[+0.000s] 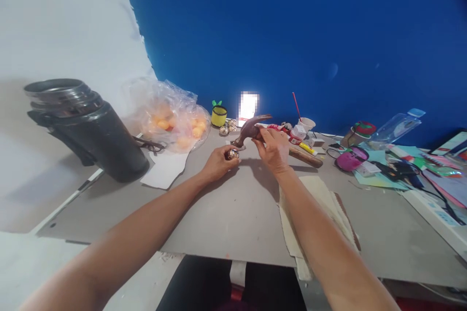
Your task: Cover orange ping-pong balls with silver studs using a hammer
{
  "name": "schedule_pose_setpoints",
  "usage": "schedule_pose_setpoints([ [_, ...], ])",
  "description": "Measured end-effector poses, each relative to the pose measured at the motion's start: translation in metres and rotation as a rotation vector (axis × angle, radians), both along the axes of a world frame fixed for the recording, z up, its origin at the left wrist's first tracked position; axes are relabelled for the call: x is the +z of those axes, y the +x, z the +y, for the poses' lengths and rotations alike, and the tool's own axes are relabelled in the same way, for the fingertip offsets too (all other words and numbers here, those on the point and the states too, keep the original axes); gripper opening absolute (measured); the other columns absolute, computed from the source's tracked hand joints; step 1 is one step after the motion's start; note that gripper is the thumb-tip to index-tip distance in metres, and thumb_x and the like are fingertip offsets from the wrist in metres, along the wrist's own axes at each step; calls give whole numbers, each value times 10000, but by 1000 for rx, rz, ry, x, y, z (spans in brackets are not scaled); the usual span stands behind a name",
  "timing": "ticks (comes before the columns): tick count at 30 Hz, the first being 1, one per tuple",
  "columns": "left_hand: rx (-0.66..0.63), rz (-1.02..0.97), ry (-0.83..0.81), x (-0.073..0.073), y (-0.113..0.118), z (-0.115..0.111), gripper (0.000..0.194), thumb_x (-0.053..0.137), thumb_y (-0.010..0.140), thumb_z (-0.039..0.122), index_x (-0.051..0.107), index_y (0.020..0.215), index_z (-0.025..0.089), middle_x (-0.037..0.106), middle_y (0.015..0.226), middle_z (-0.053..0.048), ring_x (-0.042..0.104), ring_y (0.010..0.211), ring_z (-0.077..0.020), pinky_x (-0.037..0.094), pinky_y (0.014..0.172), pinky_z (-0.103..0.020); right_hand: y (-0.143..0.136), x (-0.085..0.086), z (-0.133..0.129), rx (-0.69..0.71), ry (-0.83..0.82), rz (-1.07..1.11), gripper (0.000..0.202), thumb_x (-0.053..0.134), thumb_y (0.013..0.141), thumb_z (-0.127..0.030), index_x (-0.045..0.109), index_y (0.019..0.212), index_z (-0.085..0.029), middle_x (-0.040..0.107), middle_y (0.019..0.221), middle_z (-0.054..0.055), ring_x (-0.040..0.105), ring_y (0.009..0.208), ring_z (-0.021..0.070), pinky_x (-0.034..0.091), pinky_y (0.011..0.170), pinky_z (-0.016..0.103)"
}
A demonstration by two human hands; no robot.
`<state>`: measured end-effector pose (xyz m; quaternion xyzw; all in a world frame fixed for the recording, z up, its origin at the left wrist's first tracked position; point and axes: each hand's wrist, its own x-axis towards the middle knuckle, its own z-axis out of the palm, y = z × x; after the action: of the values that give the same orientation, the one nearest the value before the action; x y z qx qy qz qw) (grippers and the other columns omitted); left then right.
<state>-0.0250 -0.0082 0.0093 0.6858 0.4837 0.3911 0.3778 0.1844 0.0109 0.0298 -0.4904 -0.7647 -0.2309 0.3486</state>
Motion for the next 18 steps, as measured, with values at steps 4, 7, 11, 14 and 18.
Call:
schedule_pose_setpoints([
  [4, 5, 18, 13, -3, 0, 1, 342, 681, 711, 300, 714, 1011, 140, 582, 684, 32, 504, 618, -125, 409, 596, -251, -2, -1, 0, 46, -57, -47, 338, 553, 1019, -396, 676, 1237, -168, 728, 928, 97, 603, 879, 240, 333, 820, 368],
  [7, 16, -16, 19, -3, 0, 1, 391, 674, 722, 295, 700, 1084, 150, 595, 710, 32, 521, 632, -131, 423, 616, -256, -2, -1, 0, 2, -16, 14, 371, 557, 1016, -396, 646, 1289, -161, 720, 966, 110, 606, 928, 252, 339, 834, 368],
  [11, -2, 17, 24, -1, -1, 0, 415, 689, 717, 299, 685, 1105, 152, 638, 775, 7, 554, 682, -152, 442, 643, -267, -2, -4, 0, -19, -46, 13, 340, 574, 1006, -378, 660, 1250, -158, 714, 946, 108, 601, 894, 254, 347, 820, 367],
  [14, 4, 69, 46, 0, 0, -1, 393, 695, 716, 302, 673, 1082, 161, 654, 809, -1, 565, 701, -156, 448, 649, -270, -1, -6, 1, 14, -90, -6, 304, 595, 997, -367, 674, 1210, -166, 719, 927, 98, 607, 883, 249, 346, 815, 364],
  [18, -25, 27, -25, 2, 1, -2, 327, 660, 773, 349, 652, 1044, 166, 612, 695, 25, 537, 598, -137, 414, 564, -258, 3, -6, 4, -75, -46, 85, 363, 594, 994, -416, 659, 1243, -159, 720, 969, 112, 609, 904, 267, 348, 823, 370],
])
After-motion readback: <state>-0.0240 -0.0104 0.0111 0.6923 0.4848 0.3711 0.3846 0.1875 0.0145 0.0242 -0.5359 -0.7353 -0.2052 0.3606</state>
